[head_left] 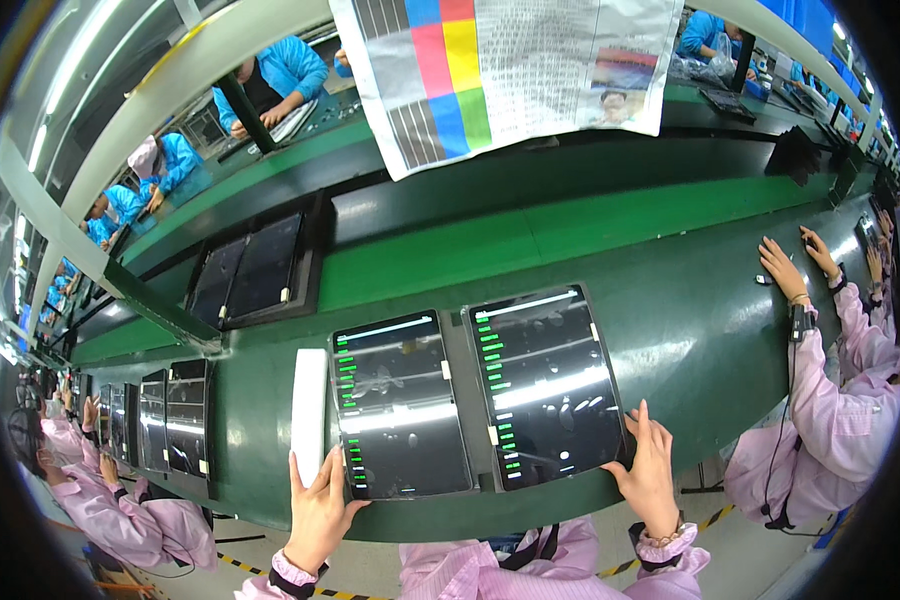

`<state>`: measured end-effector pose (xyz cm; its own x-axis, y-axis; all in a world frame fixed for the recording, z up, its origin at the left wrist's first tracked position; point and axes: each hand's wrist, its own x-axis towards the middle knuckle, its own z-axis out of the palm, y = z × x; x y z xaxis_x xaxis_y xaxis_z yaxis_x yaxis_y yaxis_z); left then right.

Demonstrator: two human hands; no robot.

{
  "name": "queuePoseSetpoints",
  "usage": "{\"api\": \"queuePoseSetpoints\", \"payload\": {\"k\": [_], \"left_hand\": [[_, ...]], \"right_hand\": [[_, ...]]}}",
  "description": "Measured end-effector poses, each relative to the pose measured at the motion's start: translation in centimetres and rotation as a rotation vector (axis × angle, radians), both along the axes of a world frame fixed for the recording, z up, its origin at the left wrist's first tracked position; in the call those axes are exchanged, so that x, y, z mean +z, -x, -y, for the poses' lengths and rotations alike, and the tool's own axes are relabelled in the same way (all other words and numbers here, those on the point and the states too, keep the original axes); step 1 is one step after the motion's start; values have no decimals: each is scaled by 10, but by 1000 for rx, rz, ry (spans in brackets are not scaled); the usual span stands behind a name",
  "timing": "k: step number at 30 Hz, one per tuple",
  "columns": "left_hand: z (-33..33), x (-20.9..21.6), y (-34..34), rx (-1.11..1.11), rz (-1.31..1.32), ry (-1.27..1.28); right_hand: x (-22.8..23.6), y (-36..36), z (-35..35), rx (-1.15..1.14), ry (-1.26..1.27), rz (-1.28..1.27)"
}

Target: Testing and inspecting electronic tablets on a factory assembly line.

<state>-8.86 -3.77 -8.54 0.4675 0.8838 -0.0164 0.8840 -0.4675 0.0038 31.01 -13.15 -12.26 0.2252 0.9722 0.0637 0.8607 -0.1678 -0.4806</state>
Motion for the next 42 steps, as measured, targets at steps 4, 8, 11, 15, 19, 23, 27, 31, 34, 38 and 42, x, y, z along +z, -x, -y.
{"api": "queuePoseSetpoints", "payload": {"k": [4, 8, 11, 15, 19, 23, 27, 31, 34, 38, 42], "left_hand": [[-38, 4, -21, -110, -33, -61], [-87, -2, -39, -234, -132, -202], [-131, -11, -45, -247, -225, -222], [-203, -24, -44, -239, -330, -384], [-271, -41, -40, -113, -330, -429], [-297, -46, -36, -24, -261, -433], [-276, -25, -11, 37, -142, -149], [-200, -14, 40, 26, -124, 83], [-132, -25, 67, 145, -187, 121], [-71, -43, 79, 159, -95, -21], [-62, -44, 73, 140, -12, -165]], "right_hand": [[14, -33, -33, 114, -71, 81], [12, -59, -87, 261, -160, 197], [7, -73, -139, 300, -204, 255], [-4, -86, -225, 325, -383, 291], [-24, -77, -290, 177, -470, 463], [-43, -57, -319, 23, -529, 485], [-55, -61, -317, -10, -409, 417], [-49, -66, -301, -23, -259, 367], [-23, -47, -280, 47, -384, 261], [42, 11, -239, 275, -553, 145], [119, 74, -180, 415, -638, 84]]}}
